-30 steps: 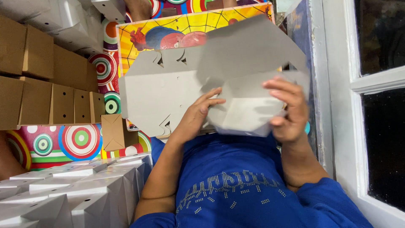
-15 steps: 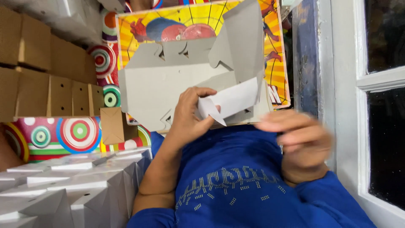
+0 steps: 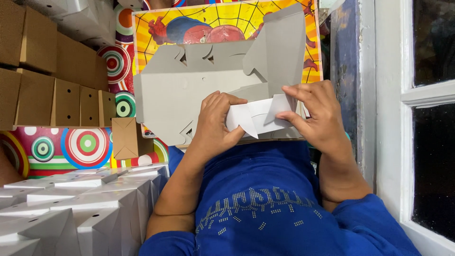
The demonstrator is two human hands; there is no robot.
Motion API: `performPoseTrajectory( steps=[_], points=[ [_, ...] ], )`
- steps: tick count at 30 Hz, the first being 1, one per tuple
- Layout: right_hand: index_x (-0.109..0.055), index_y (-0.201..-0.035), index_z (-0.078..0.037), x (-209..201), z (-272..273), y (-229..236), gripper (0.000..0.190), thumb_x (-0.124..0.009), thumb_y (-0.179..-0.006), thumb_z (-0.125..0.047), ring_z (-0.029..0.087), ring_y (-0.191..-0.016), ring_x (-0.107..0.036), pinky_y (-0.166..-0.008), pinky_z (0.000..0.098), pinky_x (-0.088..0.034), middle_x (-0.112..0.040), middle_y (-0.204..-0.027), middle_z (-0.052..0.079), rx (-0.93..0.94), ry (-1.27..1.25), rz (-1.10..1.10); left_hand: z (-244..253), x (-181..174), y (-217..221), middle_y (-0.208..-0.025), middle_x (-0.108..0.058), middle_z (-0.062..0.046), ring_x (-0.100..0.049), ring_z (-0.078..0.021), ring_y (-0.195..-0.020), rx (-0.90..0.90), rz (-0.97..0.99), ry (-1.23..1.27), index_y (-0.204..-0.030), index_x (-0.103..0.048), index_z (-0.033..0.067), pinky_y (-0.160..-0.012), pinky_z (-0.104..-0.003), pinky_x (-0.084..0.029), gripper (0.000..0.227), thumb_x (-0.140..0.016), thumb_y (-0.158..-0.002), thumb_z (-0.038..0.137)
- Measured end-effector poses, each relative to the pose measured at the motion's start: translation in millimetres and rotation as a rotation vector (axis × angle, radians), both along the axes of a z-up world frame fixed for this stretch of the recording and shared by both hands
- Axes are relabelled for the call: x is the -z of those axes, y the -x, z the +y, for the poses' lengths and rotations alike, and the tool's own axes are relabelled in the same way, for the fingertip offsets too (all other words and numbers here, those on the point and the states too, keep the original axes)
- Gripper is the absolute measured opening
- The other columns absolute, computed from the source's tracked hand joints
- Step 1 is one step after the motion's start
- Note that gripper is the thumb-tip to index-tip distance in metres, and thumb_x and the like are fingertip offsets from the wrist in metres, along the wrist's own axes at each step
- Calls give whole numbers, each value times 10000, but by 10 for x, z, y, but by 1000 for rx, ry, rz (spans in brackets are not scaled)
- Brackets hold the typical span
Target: The person folds and assembles multiple white and brown cardboard boxes by hand, tucking in flaps to form the box structure.
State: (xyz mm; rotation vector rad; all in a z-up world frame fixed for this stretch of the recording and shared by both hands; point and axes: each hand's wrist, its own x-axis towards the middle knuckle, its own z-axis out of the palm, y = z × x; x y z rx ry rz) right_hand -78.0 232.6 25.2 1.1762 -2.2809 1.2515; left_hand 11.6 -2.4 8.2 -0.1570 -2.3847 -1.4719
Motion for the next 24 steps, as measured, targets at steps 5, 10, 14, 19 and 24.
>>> performPoseTrajectory(
  steps=[5,10,14,19,24],
  points=[
    [-697,-1277,22,21,-84,-87,409,-836,-963,-199,330,-937,-494,-876,430,-457,-616,-1059,149,183,-35,85,-13,23,-7,-931,-686,-100,-654,-316,-953,-23,-5,47,-1120,-684,61,-1101,-548,-328,390,-794,-747,91],
    [-714,-1279,-36,36,-83,-115,376,-826,-964,-209,277,-960,-466,-875,406,-417,-615,-1081,100,179,-116,148,38,125,-14,-939,-690,-77,-659,-294,-962,-26,4,19,-1126,-692,77,-1105,-518,-340,386,-799,-756,89],
    [-742,-1264,-91,-24,-102,-83,327,-786,-964,-214,289,-997,-480,-889,407,-400,-646,-1102,75,77,-145,124,41,135,14,-935,-694,-75,-659,-294,-958,-21,15,18,-1117,-695,80,-1100,-521,-345,380,-806,-754,89],
    [-750,-1230,-148,-81,-65,-87,259,-668,-1031,-291,298,-1077,-498,-913,426,-374,-674,-1172,28,29,-248,131,34,105,6,-933,-698,-77,-663,-293,-957,-12,5,7,-1107,-694,76,-1102,-528,-346,384,-819,-744,95],
    [-554,-1485,-180,-31,43,-120,918,-815,-706,-589,345,-1264,-419,-942,484,-317,-570,-1362,61,-11,-548,141,-52,-171,-39,-1231,-586,-167,-560,-387,-1199,218,7,35,-1380,-532,94,-1169,-644,-262,896,-967,-644,363]
  ],
)
